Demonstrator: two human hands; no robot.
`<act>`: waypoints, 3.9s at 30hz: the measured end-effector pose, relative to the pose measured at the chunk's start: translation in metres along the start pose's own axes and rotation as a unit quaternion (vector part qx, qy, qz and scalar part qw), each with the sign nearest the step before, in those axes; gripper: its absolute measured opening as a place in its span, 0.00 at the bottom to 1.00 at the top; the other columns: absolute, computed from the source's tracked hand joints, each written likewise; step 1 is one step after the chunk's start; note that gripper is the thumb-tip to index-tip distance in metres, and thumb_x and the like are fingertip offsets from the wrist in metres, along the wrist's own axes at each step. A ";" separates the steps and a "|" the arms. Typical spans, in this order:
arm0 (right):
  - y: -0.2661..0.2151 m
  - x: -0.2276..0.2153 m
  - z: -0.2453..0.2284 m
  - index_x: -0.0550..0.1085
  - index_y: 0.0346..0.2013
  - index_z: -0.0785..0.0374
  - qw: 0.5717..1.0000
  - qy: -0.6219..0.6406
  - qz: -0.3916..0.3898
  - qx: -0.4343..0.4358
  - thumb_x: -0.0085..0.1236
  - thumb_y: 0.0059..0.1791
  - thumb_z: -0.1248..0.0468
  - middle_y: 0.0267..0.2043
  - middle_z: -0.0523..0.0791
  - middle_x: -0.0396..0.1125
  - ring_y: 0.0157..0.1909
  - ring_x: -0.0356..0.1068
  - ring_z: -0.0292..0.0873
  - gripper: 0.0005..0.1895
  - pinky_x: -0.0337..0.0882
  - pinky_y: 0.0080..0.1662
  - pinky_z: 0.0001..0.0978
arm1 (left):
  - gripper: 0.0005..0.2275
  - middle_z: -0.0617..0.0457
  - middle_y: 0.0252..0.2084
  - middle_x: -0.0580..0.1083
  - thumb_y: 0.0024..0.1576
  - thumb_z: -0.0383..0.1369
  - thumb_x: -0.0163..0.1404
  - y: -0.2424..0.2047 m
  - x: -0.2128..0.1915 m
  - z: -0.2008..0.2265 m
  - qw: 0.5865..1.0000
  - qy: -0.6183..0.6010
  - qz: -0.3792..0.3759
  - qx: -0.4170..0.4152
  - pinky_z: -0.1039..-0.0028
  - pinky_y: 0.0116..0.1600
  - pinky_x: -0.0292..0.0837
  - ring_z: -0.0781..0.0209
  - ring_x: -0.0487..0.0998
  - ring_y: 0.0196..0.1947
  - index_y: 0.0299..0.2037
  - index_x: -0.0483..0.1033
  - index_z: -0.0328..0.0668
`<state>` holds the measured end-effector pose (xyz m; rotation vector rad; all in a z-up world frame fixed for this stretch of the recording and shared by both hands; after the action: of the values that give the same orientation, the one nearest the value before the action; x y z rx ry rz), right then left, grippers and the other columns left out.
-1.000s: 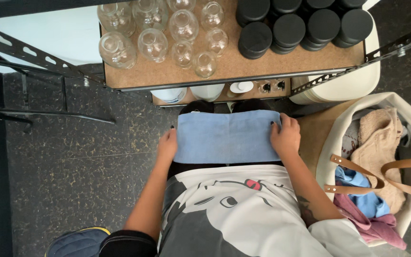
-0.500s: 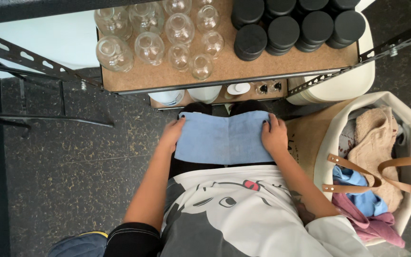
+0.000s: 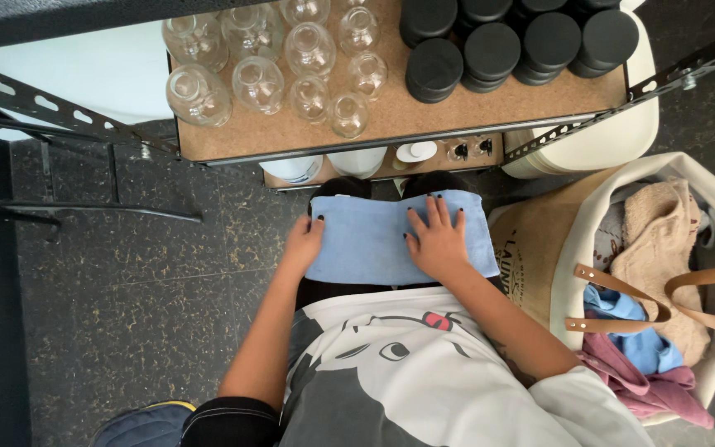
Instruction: The person takes several small towels one by one from a laundry bag, folds each one by hand on their lap, and stacks the folded towels onto a shelf.
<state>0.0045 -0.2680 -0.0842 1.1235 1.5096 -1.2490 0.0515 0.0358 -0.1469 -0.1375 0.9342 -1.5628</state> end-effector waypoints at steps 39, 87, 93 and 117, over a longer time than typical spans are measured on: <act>0.006 -0.015 -0.052 0.66 0.68 0.58 0.666 0.690 -0.191 0.211 0.59 0.51 0.54 0.52 0.50 0.70 0.52 0.71 0.46 0.32 0.74 0.43 0.37 | 0.20 0.46 0.32 0.76 0.57 0.33 0.55 -0.065 0.112 0.056 0.953 -0.186 -0.230 0.069 0.74 0.30 0.77 0.58 0.80 0.27 0.60 0.68 0.44; 0.001 0.014 0.175 0.72 0.63 0.59 0.868 0.397 -0.012 0.298 0.59 0.52 0.55 0.53 0.57 0.72 0.60 0.69 0.59 0.25 0.69 0.58 0.54 | 0.33 0.56 0.47 0.75 0.53 0.46 0.53 -0.130 0.155 0.077 0.884 0.265 -0.320 0.215 0.63 0.57 0.74 0.55 0.80 0.51 0.72 0.58 0.75; -0.038 -0.062 0.110 0.58 0.74 0.51 0.860 0.377 -0.095 0.331 0.48 0.55 0.46 0.64 0.65 0.64 0.69 0.61 0.65 0.33 0.60 0.69 0.58 | 0.33 0.55 0.47 0.75 0.53 0.46 0.53 -0.132 0.151 0.081 0.885 0.259 -0.321 0.214 0.62 0.58 0.74 0.53 0.79 0.52 0.72 0.58 0.73; -0.064 0.016 0.146 0.69 0.66 0.65 0.897 0.308 -0.089 0.303 0.45 0.54 0.43 0.61 0.63 0.67 0.66 0.65 0.65 0.35 0.65 0.66 0.57 | 0.31 0.39 0.66 0.63 0.49 0.45 0.61 -0.093 0.172 0.054 0.927 0.098 -0.308 0.190 0.57 0.69 0.65 0.35 0.66 0.68 0.66 0.71 0.62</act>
<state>-0.0513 -0.4167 -0.1050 1.9691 1.7489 -1.6520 -0.0325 -0.1473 -0.1243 0.0068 0.7528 -2.3516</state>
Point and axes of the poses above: each hand's wrist, its own y-axis towards the middle knuckle, its own x-axis out of the palm, z = x × y, the point moved 9 cm from there along y, towards the middle knuckle
